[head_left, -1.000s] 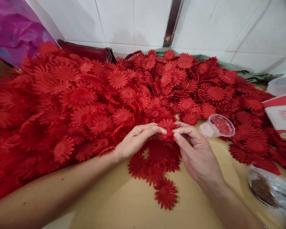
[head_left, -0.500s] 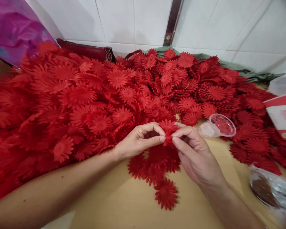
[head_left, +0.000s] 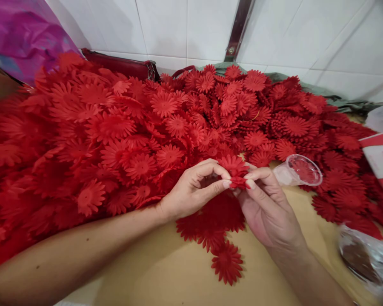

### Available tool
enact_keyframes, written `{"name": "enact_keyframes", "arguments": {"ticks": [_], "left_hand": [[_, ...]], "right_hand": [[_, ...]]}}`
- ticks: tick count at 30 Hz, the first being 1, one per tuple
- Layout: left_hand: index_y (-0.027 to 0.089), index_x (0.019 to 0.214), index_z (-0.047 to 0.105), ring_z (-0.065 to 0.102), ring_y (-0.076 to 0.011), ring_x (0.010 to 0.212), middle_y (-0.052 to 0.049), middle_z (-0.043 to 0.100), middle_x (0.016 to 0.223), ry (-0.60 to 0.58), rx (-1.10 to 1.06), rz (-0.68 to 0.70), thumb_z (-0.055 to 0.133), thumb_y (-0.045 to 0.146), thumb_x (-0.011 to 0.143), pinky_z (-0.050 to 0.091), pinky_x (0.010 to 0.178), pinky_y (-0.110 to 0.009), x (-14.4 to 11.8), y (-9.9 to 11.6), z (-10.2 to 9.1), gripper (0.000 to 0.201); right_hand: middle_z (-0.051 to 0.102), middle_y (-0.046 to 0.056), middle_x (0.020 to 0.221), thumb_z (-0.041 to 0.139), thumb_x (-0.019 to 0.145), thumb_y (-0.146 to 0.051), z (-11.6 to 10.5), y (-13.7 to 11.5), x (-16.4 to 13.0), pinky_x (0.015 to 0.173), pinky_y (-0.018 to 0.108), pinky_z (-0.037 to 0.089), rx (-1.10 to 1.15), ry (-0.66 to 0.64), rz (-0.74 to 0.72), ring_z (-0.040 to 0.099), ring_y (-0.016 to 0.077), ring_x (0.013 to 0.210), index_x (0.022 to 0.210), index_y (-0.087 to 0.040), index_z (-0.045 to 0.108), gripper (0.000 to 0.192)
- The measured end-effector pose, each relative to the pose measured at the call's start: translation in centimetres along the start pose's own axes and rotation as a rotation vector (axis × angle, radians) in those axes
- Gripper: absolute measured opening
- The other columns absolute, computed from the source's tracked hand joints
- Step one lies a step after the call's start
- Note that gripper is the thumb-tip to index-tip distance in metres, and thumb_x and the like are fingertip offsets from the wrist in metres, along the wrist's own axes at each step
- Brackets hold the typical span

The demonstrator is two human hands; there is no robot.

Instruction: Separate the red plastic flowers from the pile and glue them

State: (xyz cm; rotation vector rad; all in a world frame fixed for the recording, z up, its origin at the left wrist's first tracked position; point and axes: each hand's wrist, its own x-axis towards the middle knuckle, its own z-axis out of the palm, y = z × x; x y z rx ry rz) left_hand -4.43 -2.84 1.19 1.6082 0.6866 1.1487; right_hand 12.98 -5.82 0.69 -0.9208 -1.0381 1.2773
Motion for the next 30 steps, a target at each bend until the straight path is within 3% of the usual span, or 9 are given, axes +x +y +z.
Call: {"name": "enact_keyframes", "arguments": {"ticks": [10,20,24,27,30], "left_hand": [[0.016,0.089,0.068,0.059,-0.0132,0.083,-0.002,0.062,0.088,-0.039,0.086,0.050,0.067,0.024,0.095,0.046,0.081,-0.026,0.2,0.0,-0.4,0.010],[0.017,0.088,0.067,0.059,-0.0149,0.084,-0.003,0.063,0.087,-0.023,0.169,0.050,0.067,0.026,0.094,0.047,0.081,-0.027,0.2,-0.4,-0.4,0.011],[0.017,0.088,0.067,0.058,-0.0141,0.084,-0.002,0.062,0.087,-0.028,0.172,0.068,0.067,0.024,0.095,0.045,0.082,-0.027,0.1,-0.3,-0.4,0.010],[0.016,0.091,0.066,0.057,-0.0138,0.084,-0.002,0.061,0.086,-0.061,0.173,0.085,0.065,0.022,0.095,0.045,0.082,-0.026,-0.2,0.1,-0.4,0.007],[0.017,0.091,0.065,0.056,-0.0132,0.084,-0.001,0.059,0.086,-0.065,0.146,0.074,0.064,0.022,0.095,0.045,0.082,-0.025,-0.4,-0.1,-0.4,0.008]], "right_hand": [[0.060,-0.001,0.089,0.077,0.081,-0.035,0.4,0.2,0.2,0.075,0.029,0.053,0.106,0.040,0.127,0.056,0.0151,0.081,0.084,-0.028,0.063,0.016],[0.061,-0.002,0.081,0.074,0.085,-0.036,0.2,0.4,0.2,0.077,0.030,0.055,0.135,0.022,0.185,0.059,0.0143,0.075,0.085,-0.026,0.061,0.017],[0.068,-0.002,0.085,0.076,0.083,-0.033,0.0,0.6,0.4,0.080,0.032,0.057,0.201,0.067,0.219,0.064,0.0152,0.079,0.085,-0.026,0.063,0.015],[0.072,-0.003,0.088,0.075,0.083,-0.033,-0.5,0.5,0.8,0.080,0.032,0.058,0.230,0.176,0.250,0.067,0.0148,0.078,0.086,-0.026,0.062,0.015],[0.073,-0.002,0.090,0.071,0.089,-0.035,-0.7,0.4,1.1,0.081,0.033,0.059,0.171,0.211,0.202,0.069,0.0159,0.079,0.086,-0.027,0.060,0.014]]}}
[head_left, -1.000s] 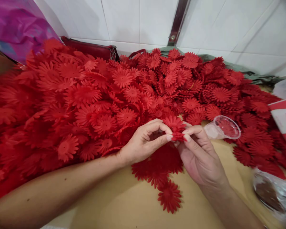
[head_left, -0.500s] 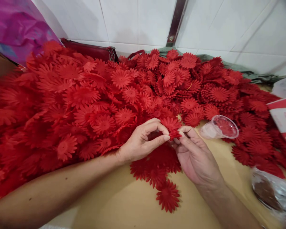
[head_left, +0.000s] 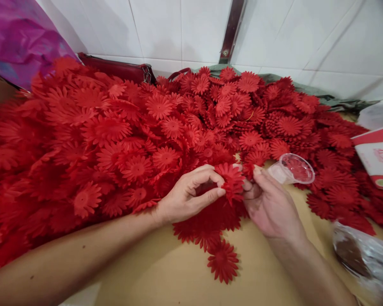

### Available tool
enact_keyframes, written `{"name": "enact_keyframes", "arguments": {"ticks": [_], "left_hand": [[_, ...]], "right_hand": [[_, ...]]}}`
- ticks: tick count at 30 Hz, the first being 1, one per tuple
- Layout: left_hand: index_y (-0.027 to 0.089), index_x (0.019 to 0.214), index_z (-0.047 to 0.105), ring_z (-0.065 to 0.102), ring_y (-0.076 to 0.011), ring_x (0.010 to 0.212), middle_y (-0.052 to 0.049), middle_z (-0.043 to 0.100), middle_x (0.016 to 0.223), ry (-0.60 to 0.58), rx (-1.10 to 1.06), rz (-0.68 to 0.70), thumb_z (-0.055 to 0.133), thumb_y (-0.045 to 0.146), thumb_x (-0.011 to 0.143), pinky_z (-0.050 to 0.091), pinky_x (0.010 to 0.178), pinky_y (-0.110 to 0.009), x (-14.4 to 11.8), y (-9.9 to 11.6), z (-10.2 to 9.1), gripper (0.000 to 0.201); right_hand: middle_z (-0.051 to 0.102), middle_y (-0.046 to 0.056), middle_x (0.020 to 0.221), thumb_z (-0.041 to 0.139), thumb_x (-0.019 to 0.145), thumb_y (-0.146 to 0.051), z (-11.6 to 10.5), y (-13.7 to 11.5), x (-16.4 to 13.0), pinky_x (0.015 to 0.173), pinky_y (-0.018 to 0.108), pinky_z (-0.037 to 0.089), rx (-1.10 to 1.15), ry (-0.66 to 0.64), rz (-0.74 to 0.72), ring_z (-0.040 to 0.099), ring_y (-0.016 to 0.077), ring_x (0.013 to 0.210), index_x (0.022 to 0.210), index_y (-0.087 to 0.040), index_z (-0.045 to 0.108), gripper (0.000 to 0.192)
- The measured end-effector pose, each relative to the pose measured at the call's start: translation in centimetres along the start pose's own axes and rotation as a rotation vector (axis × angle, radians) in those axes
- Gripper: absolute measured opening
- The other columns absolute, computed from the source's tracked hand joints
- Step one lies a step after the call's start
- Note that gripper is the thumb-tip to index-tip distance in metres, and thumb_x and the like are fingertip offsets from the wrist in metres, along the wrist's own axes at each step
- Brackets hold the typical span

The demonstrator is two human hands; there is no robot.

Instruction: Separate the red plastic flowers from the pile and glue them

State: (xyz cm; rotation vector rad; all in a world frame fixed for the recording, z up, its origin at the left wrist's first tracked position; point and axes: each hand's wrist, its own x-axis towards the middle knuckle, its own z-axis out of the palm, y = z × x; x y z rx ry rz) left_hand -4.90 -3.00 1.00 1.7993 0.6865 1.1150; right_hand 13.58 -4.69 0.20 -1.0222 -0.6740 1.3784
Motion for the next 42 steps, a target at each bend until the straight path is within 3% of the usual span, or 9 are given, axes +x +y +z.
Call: {"name": "enact_keyframes", "arguments": {"ticks": [5,8,10,19,21,26,30,34,42], "left_hand": [[0.018,0.105,0.066,0.059,-0.0144,0.094,-0.004,0.057,0.102,0.203,-0.020,-0.062,0.067,0.019,0.092,0.048,0.090,-0.027,-0.1,-1.1,0.3,0.013],[0.019,0.115,0.067,0.060,-0.0163,0.103,-0.007,0.056,0.112,0.227,-0.016,-0.055,0.058,0.013,0.093,0.051,0.096,-0.030,-0.2,-0.8,0.3,0.024],[0.018,0.117,0.068,0.060,-0.0169,0.105,-0.007,0.060,0.110,0.225,0.033,-0.017,0.054,0.014,0.096,0.051,0.096,-0.030,-0.3,-0.3,0.2,0.025],[0.018,0.109,0.071,0.062,-0.0139,0.089,-0.005,0.070,0.095,0.391,0.245,0.211,0.063,0.008,0.093,0.052,0.083,-0.026,-0.6,0.9,0.1,0.021],[0.017,0.107,0.071,0.063,-0.0145,0.086,-0.006,0.071,0.093,0.270,0.217,0.259,0.062,0.006,0.090,0.053,0.080,-0.025,-0.9,2.1,0.2,0.023],[0.013,0.096,0.071,0.073,-0.0177,0.082,-0.014,0.077,0.099,-0.562,-0.120,0.231,0.066,0.018,0.089,0.059,0.076,-0.022,-1.9,3.3,1.7,0.010],[0.015,0.104,0.074,0.075,-0.0257,0.100,-0.015,0.077,0.112,-0.819,-0.001,0.225,0.067,0.031,0.093,0.059,0.089,-0.028,-2.7,1.4,3.0,0.020],[0.015,0.111,0.075,0.073,-0.0226,0.104,-0.014,0.076,0.115,-0.680,0.134,0.121,0.059,0.024,0.099,0.056,0.091,-0.028,-2.1,0.1,2.3,0.022],[0.019,0.114,0.067,0.070,-0.0131,0.086,-0.004,0.075,0.095,0.057,-0.239,-0.227,0.068,0.026,0.095,0.052,0.076,-0.021,-0.5,-1.2,0.8,0.020]], "right_hand": [[0.069,0.002,0.114,0.065,0.094,-0.032,0.0,0.2,-0.4,0.109,0.044,0.047,-0.315,-0.060,-0.355,0.065,0.0201,0.114,0.102,-0.028,0.059,0.011],[0.056,0.007,0.144,0.062,0.094,-0.025,-0.3,-0.1,-0.6,0.123,0.052,0.031,-0.600,-0.026,-0.557,0.049,0.0243,0.140,0.109,-0.027,0.061,0.015],[0.054,0.009,0.146,0.059,0.094,-0.023,-0.3,-0.5,-0.7,0.123,0.055,0.029,-0.734,-0.022,-0.641,0.047,0.0261,0.142,0.109,-0.025,0.062,0.015],[0.058,0.014,0.139,0.057,0.097,-0.030,-0.2,0.1,-1.1,0.120,0.055,0.035,-0.899,0.009,-0.692,0.051,0.0268,0.137,0.121,-0.023,0.058,0.025],[0.062,0.013,0.133,0.053,0.100,-0.036,-0.5,0.2,-0.9,0.117,0.056,0.040,-0.848,-0.020,-0.551,0.057,0.0266,0.130,0.123,-0.024,0.058,0.027],[0.066,0.009,0.127,0.049,0.103,-0.042,-0.9,-0.1,-0.3,0.102,0.046,0.054,-0.559,-0.041,-0.408,0.071,0.0222,0.111,0.118,-0.025,0.060,0.024],[0.070,0.009,0.119,0.053,0.102,-0.039,-1.0,-0.7,0.1,0.103,0.045,0.054,-0.552,-0.027,-0.471,0.070,0.0210,0.109,0.113,-0.023,0.064,0.022],[0.073,0.008,0.111,0.050,0.104,-0.036,-0.5,-1.2,-0.3,0.101,0.044,0.054,-0.696,-0.005,-0.540,0.070,0.0206,0.105,0.109,-0.021,0.067,0.024],[0.070,0.011,0.119,0.056,0.099,-0.019,0.2,-1.4,-1.6,0.106,0.042,0.049,-0.911,-0.027,-0.926,0.065,0.0211,0.116,0.115,-0.020,0.065,0.019]]}}
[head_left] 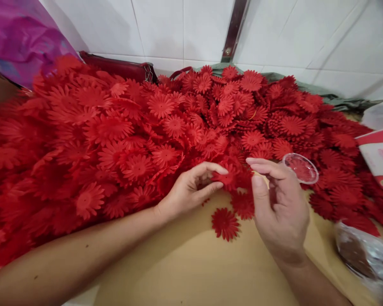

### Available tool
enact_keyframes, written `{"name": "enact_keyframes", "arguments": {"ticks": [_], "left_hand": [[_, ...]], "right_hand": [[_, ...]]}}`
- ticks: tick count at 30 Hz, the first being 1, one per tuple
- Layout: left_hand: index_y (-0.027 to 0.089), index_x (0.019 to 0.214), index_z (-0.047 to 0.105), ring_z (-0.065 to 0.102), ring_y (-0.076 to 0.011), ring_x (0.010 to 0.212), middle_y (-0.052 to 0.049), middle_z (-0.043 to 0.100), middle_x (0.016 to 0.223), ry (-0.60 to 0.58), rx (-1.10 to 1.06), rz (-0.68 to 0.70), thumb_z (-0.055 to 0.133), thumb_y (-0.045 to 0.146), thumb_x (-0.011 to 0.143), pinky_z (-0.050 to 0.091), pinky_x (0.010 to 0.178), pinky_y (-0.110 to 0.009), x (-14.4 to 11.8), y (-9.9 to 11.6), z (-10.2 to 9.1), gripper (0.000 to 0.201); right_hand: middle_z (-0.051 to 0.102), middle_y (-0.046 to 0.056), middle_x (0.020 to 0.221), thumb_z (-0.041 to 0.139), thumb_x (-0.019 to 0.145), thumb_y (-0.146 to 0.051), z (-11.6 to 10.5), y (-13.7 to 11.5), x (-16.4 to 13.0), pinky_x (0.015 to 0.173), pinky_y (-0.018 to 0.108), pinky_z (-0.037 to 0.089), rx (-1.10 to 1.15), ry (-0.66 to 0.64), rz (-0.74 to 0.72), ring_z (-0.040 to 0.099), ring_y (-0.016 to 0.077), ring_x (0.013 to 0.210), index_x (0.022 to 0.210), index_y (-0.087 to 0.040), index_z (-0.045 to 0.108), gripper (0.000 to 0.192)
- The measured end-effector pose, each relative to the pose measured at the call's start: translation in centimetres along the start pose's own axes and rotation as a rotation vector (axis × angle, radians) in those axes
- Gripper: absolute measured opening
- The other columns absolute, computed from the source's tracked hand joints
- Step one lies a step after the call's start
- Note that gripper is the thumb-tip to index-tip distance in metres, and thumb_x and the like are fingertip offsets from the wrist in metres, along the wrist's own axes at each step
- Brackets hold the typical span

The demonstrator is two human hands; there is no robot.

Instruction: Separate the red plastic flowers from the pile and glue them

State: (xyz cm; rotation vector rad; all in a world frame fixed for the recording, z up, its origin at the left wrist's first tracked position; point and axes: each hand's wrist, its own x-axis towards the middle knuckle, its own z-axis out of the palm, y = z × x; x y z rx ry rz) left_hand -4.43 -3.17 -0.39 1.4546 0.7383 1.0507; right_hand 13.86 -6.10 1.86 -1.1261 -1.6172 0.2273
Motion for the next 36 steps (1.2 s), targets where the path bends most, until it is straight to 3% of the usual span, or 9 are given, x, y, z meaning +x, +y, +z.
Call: {"name": "enact_keyframes", "arguments": {"ticks": [2,6,14,17,21,27,31,36], "left_hand": [[0.020,0.122,0.057,0.068,-0.0104,0.078,-0.001,0.073,0.090,0.059,-0.149,-0.057,0.071,0.025,0.092,0.050,0.071,-0.019,0.1,-0.2,0.1,0.033],[0.021,0.129,0.049,0.068,-0.0086,0.076,0.000,0.075,0.091,0.042,-0.254,-0.123,0.075,0.024,0.090,0.050,0.071,-0.017,0.1,0.1,0.2,0.047],[0.016,0.117,0.062,0.073,-0.0140,0.098,-0.006,0.078,0.108,0.034,-0.266,-0.160,0.078,0.023,0.086,0.054,0.091,-0.024,0.3,0.5,-0.1,0.035],[0.016,0.112,0.065,0.073,-0.0133,0.089,-0.003,0.079,0.100,0.086,-0.267,-0.191,0.081,0.026,0.083,0.055,0.088,-0.025,0.4,0.6,-0.1,0.035],[0.015,0.091,0.066,0.071,-0.0107,0.075,0.000,0.078,0.088,0.120,-0.318,-0.194,0.086,0.029,0.078,0.056,0.077,-0.023,0.5,0.6,-0.1,0.028],[0.014,0.081,0.067,0.064,-0.0080,0.066,0.001,0.073,0.077,0.113,-0.302,-0.155,0.088,0.034,0.075,0.053,0.069,-0.021,0.6,0.8,0.0,0.030],[0.013,0.079,0.068,0.061,-0.0080,0.066,0.001,0.071,0.075,0.105,-0.256,-0.164,0.089,0.035,0.073,0.051,0.069,-0.021,0.4,1.0,0.0,0.031],[0.014,0.086,0.067,0.062,-0.0079,0.067,0.001,0.072,0.079,0.059,-0.306,-0.224,0.088,0.031,0.074,0.051,0.069,-0.021,0.3,1.2,0.1,0.030]], "right_hand": [[0.070,0.011,0.119,0.061,0.095,-0.016,0.2,0.3,-0.2,0.107,0.044,0.049,-0.021,-0.019,-0.045,0.065,0.0218,0.117,0.114,-0.020,0.064,0.019],[0.068,0.012,0.123,0.067,0.092,-0.017,0.6,0.9,-0.4,0.108,0.047,0.049,-0.054,-0.063,-0.048,0.062,0.0240,0.121,0.116,-0.020,0.064,0.024],[0.071,0.007,0.112,0.068,0.092,-0.015,0.6,0.7,-0.3,0.102,0.039,0.053,-0.050,-0.128,-0.057,0.067,0.0192,0.109,0.109,-0.022,0.067,0.018],[0.071,0.008,0.113,0.068,0.093,-0.017,0.6,0.5,-0.3,0.101,0.042,0.054,-0.080,-0.136,-0.072,0.067,0.0211,0.110,0.108,-0.023,0.067,0.016],[0.070,0.009,0.116,0.069,0.093,-0.023,0.6,0.4,-0.3,0.102,0.047,0.054,-0.104,-0.146,-0.078,0.067,0.0231,0.110,0.108,-0.025,0.068,0.015],[0.070,0.010,0.116,0.074,0.089,-0.026,0.4,0.1,-0.3,0.102,0.043,0.054,-0.084,-0.173,-0.073,0.067,0.0220,0.110,0.105,-0.022,0.069,0.017],[0.070,0.009,0.115,0.068,0.093,-0.020,0.4,0.1,-0.4,0.101,0.040,0.053,-0.063,-0.175,-0.080,0.067,0.0205,0.110,0.098,-0.022,0.069,0.006],[0.071,0.009,0.115,0.059,0.098,-0.021,0.1,0.2,-0.4,0.101,0.042,0.052,-0.024,-0.158,0.006,0.067,0.0215,0.111,0.098,-0.023,0.069,0.010]]}}
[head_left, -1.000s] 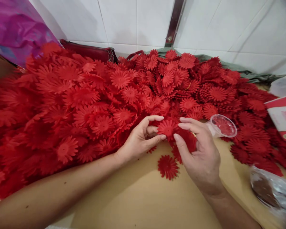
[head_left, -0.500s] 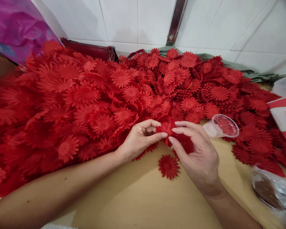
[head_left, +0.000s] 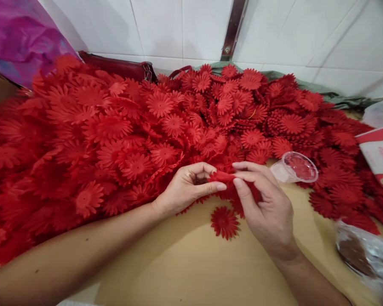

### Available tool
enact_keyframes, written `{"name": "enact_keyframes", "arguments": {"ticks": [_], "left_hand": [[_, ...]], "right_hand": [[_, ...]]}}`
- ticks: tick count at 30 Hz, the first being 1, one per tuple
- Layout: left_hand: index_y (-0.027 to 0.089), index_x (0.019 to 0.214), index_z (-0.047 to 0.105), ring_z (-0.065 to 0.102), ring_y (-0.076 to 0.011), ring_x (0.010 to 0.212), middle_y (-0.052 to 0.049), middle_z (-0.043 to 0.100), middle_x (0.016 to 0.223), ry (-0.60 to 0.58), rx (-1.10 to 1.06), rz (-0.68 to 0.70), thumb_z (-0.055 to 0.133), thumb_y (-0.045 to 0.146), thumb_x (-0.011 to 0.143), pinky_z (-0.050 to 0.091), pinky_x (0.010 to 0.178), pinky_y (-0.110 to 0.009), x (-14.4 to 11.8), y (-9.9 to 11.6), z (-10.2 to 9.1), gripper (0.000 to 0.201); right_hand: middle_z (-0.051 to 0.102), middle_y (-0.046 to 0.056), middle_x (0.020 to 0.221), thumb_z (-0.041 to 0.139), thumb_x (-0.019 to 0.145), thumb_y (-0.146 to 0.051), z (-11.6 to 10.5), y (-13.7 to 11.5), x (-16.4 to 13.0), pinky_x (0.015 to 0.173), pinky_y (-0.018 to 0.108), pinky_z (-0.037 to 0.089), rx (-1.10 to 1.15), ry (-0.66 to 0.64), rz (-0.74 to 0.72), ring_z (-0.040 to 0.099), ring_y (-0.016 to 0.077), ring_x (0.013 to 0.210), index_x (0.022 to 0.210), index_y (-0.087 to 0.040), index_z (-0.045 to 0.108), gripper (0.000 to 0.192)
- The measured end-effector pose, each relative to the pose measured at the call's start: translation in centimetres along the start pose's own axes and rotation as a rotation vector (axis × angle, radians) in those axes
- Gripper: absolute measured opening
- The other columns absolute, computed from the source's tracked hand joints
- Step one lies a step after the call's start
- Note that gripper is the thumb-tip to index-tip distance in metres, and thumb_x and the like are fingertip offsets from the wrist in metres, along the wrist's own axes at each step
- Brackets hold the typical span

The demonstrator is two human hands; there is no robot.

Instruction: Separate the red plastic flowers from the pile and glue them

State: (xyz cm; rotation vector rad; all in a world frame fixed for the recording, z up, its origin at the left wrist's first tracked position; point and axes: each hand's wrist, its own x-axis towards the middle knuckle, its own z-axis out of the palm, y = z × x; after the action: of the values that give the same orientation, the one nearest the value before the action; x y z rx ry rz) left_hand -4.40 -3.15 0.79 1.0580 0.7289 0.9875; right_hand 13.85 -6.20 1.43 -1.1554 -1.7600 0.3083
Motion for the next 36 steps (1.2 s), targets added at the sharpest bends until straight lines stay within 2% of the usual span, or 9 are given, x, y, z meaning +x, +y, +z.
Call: {"name": "enact_keyframes", "arguments": {"ticks": [3,6,9,11,15,18,22,26,36], "left_hand": [[0.014,0.085,0.065,0.059,-0.0070,0.065,0.002,0.069,0.077,0.018,0.021,0.012,0.086,0.033,0.077,0.048,0.067,-0.020,0.1,0.0,0.1,0.029],[0.015,0.085,0.064,0.051,-0.0055,0.061,0.006,0.061,0.069,0.110,0.035,0.056,0.086,0.036,0.078,0.042,0.061,-0.018,0.3,-0.2,0.0,0.031],[0.017,0.091,0.063,0.048,-0.0052,0.061,0.007,0.057,0.069,0.214,0.014,0.107,0.082,0.040,0.082,0.040,0.062,-0.017,0.5,-0.7,-0.4,0.031],[0.018,0.095,0.065,0.050,-0.0057,0.065,0.006,0.059,0.073,0.231,-0.014,0.114,0.079,0.041,0.085,0.041,0.066,-0.017,0.6,-1.0,-0.6,0.029],[0.017,0.099,0.067,0.058,-0.0081,0.074,0.002,0.067,0.083,0.206,-0.084,0.090,0.082,0.038,0.083,0.046,0.075,-0.019,0.6,-1.1,-0.8,0.030],[0.017,0.095,0.067,0.060,-0.0079,0.074,0.002,0.070,0.082,0.182,-0.094,0.075,0.085,0.034,0.079,0.047,0.076,-0.019,0.6,-1.0,-0.7,0.030],[0.016,0.085,0.066,0.059,-0.0068,0.068,0.004,0.068,0.077,0.127,-0.070,0.057,0.086,0.034,0.078,0.047,0.071,-0.019,0.5,-0.5,-0.4,0.028],[0.014,0.080,0.067,0.062,-0.0088,0.070,0.001,0.072,0.079,0.039,-0.026,0.038,0.086,0.035,0.077,0.050,0.073,-0.022,0.4,-0.1,-0.4,0.028],[0.014,0.076,0.068,0.058,-0.0081,0.065,0.002,0.068,0.071,-0.007,0.060,0.033,0.088,0.035,0.073,0.048,0.068,-0.021,0.3,0.3,-0.3,0.029]], "right_hand": [[0.072,0.008,0.112,0.055,0.100,-0.024,-0.2,0.0,0.2,0.099,0.043,0.052,0.020,0.064,0.080,0.067,0.0221,0.108,0.098,-0.023,0.068,0.013],[0.072,0.009,0.110,0.051,0.102,-0.028,-0.3,0.0,0.4,0.099,0.043,0.051,0.008,0.117,0.130,0.066,0.0221,0.106,0.100,-0.023,0.068,0.017],[0.072,0.009,0.110,0.049,0.103,-0.030,-0.2,0.2,0.5,0.100,0.044,0.051,-0.004,0.129,0.150,0.066,0.0222,0.105,0.100,-0.023,0.068,0.021],[0.070,0.010,0.114,0.049,0.103,-0.030,-0.1,0.5,0.5,0.104,0.047,0.048,-0.038,0.156,0.132,0.064,0.0236,0.111,0.105,-0.022,0.067,0.020],[0.062,0.015,0.132,0.050,0.102,-0.026,-0.1,0.7,0.3,0.113,0.053,0.042,-0.102,0.205,0.083,0.056,0.0279,0.130,0.126,-0.020,0.063,0.028],[0.059,0.015,0.137,0.052,0.100,-0.023,-0.2,0.3,0.2,0.112,0.054,0.043,-0.103,0.183,0.037,0.054,0.0287,0.132,0.131,-0.023,0.061,0.032],[0.060,0.013,0.136,0.063,0.096,-0.025,0.1,-0.3,0.0,0.110,0.054,0.047,-0.131,0.097,-0.071,0.058,0.0282,0.128,0.124,-0.027,0.066,0.029],[0.060,0.011,0.135,0.072,0.091,-0.028,0.5,-0.3,-0.1,0.101,0.050,0.054,-0.141,0.062,-0.091,0.063,0.0278,0.119,0.114,-0.028,0.071,0.023],[0.071,0.010,0.117,0.065,0.094,-0.017,0.4,-0.3,-0.2,0.099,0.043,0.054,-0.072,0.002,-0.119,0.067,0.0227,0.110,0.103,-0.023,0.072,0.012]]}}
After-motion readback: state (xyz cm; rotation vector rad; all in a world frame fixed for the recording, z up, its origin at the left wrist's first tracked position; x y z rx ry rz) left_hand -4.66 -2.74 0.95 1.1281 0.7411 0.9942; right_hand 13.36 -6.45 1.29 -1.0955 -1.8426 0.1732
